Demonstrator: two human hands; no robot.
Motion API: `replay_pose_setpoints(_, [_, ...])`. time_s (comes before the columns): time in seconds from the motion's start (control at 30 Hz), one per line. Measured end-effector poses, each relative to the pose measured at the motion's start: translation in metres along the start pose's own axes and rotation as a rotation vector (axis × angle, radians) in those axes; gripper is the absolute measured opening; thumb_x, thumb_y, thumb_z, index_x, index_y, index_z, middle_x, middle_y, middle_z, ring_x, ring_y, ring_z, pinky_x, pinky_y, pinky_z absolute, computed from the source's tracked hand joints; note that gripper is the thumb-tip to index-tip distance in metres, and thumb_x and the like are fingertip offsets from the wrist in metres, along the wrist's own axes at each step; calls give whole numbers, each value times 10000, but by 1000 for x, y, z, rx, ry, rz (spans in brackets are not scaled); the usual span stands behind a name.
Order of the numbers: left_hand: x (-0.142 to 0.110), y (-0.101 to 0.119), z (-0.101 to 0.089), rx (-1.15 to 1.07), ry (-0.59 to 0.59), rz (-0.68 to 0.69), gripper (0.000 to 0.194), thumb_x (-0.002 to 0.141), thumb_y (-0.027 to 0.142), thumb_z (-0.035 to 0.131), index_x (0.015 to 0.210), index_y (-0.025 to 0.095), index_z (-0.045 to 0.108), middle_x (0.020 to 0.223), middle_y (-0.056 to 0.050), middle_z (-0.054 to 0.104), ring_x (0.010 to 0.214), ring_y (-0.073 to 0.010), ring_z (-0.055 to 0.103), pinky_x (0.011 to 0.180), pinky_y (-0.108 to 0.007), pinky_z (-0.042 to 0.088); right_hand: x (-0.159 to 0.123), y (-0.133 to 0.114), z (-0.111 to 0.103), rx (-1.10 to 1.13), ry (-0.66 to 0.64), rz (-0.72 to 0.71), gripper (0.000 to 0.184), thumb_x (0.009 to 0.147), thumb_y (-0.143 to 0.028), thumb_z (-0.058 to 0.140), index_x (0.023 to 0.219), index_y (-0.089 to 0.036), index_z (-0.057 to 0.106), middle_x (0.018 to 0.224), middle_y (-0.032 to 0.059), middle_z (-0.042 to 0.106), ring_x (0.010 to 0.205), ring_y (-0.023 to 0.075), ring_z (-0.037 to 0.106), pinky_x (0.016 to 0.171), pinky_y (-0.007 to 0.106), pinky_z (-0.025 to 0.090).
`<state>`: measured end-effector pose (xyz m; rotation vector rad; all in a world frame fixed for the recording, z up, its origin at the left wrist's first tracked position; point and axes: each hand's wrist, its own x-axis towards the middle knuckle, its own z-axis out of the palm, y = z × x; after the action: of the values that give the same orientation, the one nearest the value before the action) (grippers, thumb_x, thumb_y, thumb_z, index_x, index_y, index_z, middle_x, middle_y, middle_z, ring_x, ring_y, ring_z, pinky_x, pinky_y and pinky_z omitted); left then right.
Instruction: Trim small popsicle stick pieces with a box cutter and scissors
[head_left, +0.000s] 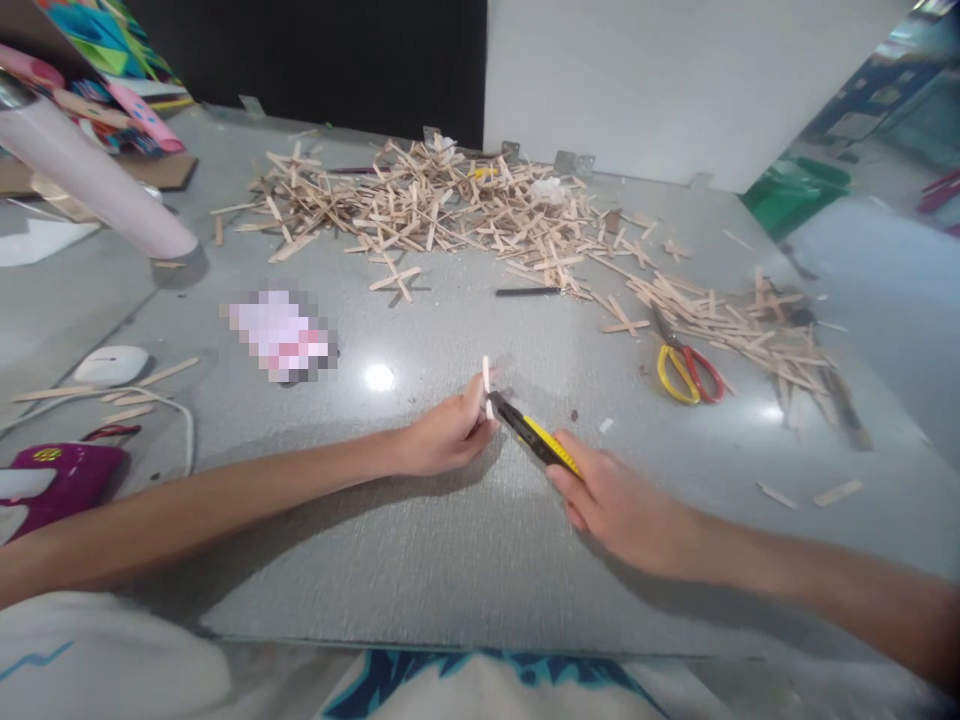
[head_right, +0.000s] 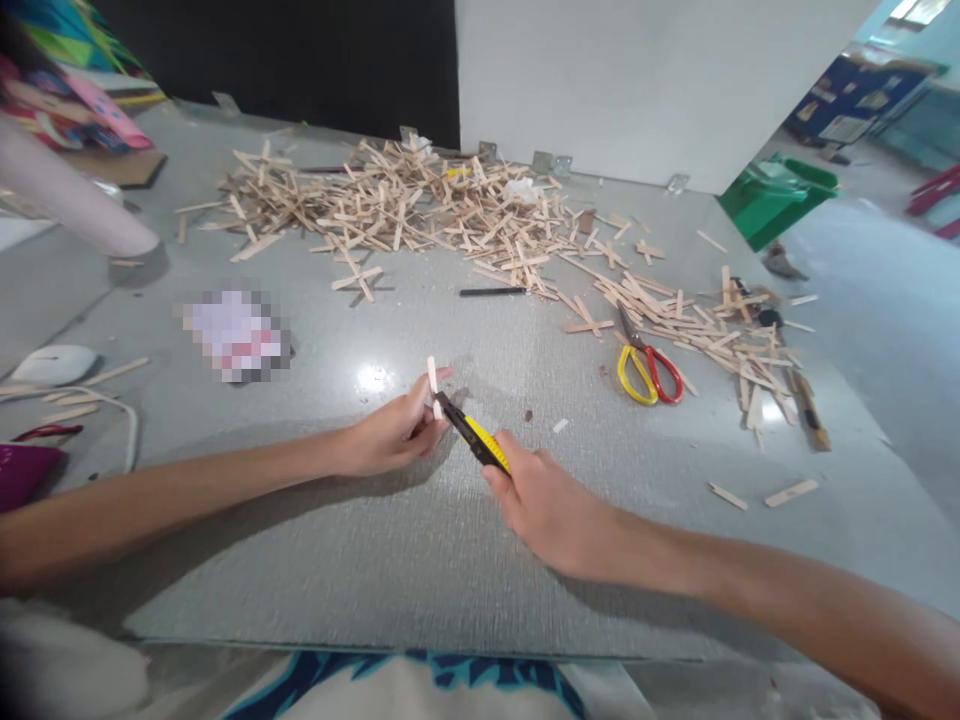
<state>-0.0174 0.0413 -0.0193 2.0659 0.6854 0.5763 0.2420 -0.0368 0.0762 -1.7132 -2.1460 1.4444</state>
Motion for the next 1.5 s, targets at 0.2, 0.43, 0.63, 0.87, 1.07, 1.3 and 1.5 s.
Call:
replay_pose_setpoints(0.2, [-1, 0, 2, -60, 10, 0, 707, 1117, 246, 465, 1687, 74, 81, 637, 99, 548, 493, -129, 506, 527, -239, 372, 3, -6, -2, -20, -16, 2, 190, 1150, -401, 396, 1066, -255, 485, 713, -20, 607, 602, 187, 573, 591, 314, 393])
replay_pose_setpoints(0.43, [1, -4, 3, -84, 40, 19, 724, 1139, 262, 440, 1698, 69, 21, 656, 99, 558, 504, -119, 514, 543, -228, 400, 1, -9, 1, 11, -18, 10, 196, 1151, -414, 380, 1062, -261, 466, 702, -29, 593, 592, 181, 566, 583, 309, 404])
replay_pose_setpoints(0.63, [0, -1, 5, -60, 7, 28, 717, 1121, 217, 449, 1702, 76, 53, 636, 100, 571, 484, -118, 532, 525, -217, 377, -4, -23, -37, 32, -162, -4, 329, 1163, -521, 410, 1000, -257, 520, 689, -29, 607, 579, 159, 545, 572, 299, 414])
replay_pose_setpoints(0.87, [1, 1, 4, -60, 34, 28, 717, 1113, 229, 488, 1697, 68, 103, 620, 93, 575, 475, -125, 523, 502, -224, 368, -2, -6, -1, 13, -27, 54, 218, 1152, -409, 391, 1045, -253, 499, 725, -7, 635, 609, 178, 598, 600, 313, 432])
replay_pose_setpoints(1.07, [0, 1, 3, -73, 19, 23, 718, 1126, 250, 463, 1709, 81, 80, 617, 101, 570, 477, -125, 531, 533, -231, 389, -3, -21, -28, 75, -138, 11, 293, 1151, -484, 422, 980, -260, 503, 678, -31, 604, 552, 157, 540, 549, 297, 413])
replay_pose_setpoints(1.3, [-1, 2, 3, -30, 1, 19, 735, 1125, 246, 433, 1710, 51, 32, 627, 104, 549, 490, -127, 529, 538, -239, 392, -2, -16, -12, -23, -59, -13, 273, 1160, -453, 385, 991, -263, 483, 725, -12, 622, 623, 182, 579, 623, 328, 447])
replay_pose_setpoints(1.5, [0, 2, 4, -101, 5, 35, 716, 1139, 238, 444, 1731, 131, 56, 638, 107, 573, 483, -107, 531, 541, -216, 403, -4, -27, -50, 52, -156, 13, 356, 1164, -527, 437, 953, -256, 535, 668, -42, 600, 529, 132, 514, 520, 275, 400])
